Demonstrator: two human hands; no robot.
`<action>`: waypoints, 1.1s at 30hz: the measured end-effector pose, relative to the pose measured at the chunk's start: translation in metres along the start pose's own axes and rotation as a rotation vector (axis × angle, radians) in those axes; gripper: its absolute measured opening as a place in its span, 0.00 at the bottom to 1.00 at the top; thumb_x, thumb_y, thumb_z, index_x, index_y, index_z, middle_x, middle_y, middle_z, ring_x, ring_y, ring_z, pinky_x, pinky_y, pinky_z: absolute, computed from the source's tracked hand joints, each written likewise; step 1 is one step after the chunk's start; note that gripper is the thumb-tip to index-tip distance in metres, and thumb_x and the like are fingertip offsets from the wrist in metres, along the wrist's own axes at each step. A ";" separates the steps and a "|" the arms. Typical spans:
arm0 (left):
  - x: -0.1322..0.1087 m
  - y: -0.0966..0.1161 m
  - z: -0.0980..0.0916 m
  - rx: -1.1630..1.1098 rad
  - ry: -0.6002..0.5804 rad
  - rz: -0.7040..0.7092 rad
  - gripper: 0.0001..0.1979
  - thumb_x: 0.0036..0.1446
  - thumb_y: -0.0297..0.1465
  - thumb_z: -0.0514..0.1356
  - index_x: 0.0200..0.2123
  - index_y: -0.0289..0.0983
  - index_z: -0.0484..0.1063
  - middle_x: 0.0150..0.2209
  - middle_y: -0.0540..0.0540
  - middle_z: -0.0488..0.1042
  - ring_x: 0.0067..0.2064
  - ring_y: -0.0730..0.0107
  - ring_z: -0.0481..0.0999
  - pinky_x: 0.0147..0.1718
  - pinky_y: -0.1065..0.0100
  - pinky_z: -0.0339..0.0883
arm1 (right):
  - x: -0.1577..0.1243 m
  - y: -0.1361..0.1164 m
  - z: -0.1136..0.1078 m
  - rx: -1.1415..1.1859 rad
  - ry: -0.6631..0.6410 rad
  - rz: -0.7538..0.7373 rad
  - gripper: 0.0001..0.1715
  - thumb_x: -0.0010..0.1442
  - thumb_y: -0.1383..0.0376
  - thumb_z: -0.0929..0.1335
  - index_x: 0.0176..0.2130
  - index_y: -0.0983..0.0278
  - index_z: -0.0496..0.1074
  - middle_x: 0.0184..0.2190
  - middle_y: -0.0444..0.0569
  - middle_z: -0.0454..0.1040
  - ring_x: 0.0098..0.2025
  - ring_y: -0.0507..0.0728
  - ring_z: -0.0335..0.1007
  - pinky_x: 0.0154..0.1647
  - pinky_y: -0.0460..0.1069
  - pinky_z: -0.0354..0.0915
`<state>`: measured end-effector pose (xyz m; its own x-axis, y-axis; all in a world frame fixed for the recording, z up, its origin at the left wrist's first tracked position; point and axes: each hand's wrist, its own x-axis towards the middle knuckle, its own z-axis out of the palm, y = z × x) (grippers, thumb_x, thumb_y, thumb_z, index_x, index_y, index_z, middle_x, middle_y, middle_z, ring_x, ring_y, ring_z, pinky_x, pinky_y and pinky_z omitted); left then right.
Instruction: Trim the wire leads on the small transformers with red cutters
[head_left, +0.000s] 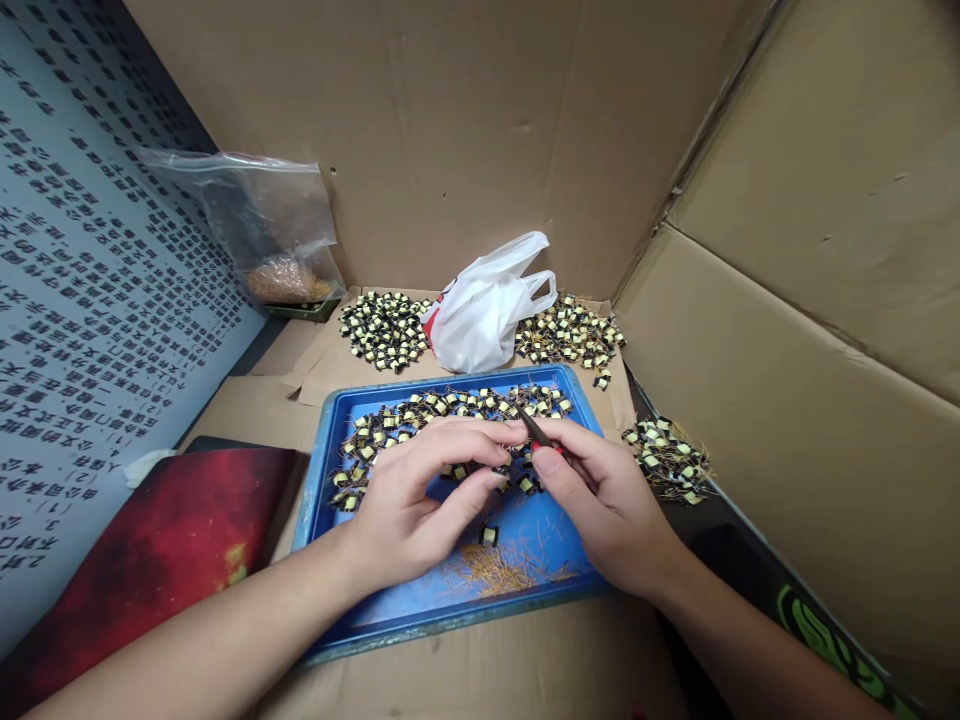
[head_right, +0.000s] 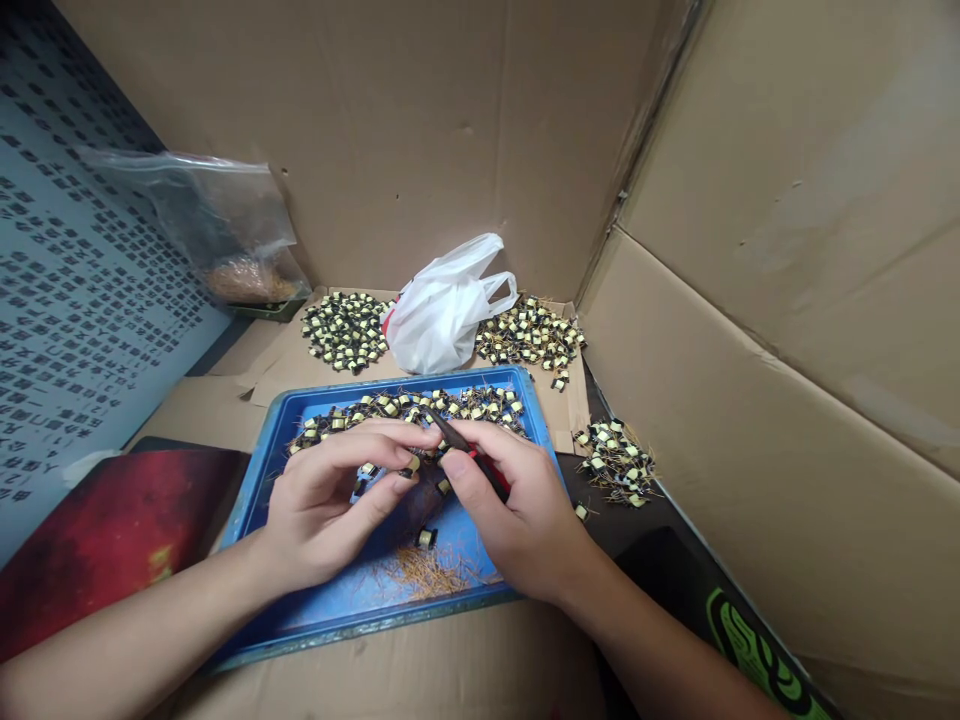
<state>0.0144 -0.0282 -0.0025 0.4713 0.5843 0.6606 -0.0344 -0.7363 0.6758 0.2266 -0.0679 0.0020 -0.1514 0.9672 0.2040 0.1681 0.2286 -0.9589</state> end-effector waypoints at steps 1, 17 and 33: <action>0.001 0.001 0.000 0.012 -0.011 0.011 0.18 0.64 0.16 0.63 0.53 0.38 0.73 0.57 0.39 0.80 0.59 0.59 0.81 0.60 0.56 0.75 | 0.000 -0.002 0.000 0.036 -0.004 0.020 0.16 0.74 0.56 0.67 0.55 0.59 0.78 0.48 0.51 0.81 0.49 0.59 0.77 0.52 0.53 0.72; 0.002 0.007 0.002 0.113 -0.090 0.074 0.12 0.64 0.16 0.62 0.45 0.38 0.75 0.53 0.44 0.66 0.43 0.72 0.70 0.44 0.67 0.71 | -0.003 0.008 -0.003 0.773 -0.358 0.371 0.15 0.64 0.55 0.76 0.45 0.62 0.80 0.26 0.38 0.58 0.25 0.47 0.47 0.25 0.46 0.47; 0.003 0.002 0.001 0.316 -0.107 0.131 0.15 0.64 0.16 0.59 0.48 0.39 0.73 0.41 0.46 0.73 0.43 0.68 0.76 0.42 0.69 0.75 | 0.004 0.006 -0.004 0.671 -0.220 0.405 0.20 0.61 0.53 0.79 0.45 0.63 0.76 0.24 0.37 0.62 0.23 0.48 0.51 0.25 0.47 0.50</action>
<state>0.0163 -0.0284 0.0010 0.5711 0.4510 0.6859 0.1653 -0.8816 0.4421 0.2310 -0.0622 -0.0022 -0.4038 0.9007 -0.1601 -0.3583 -0.3167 -0.8783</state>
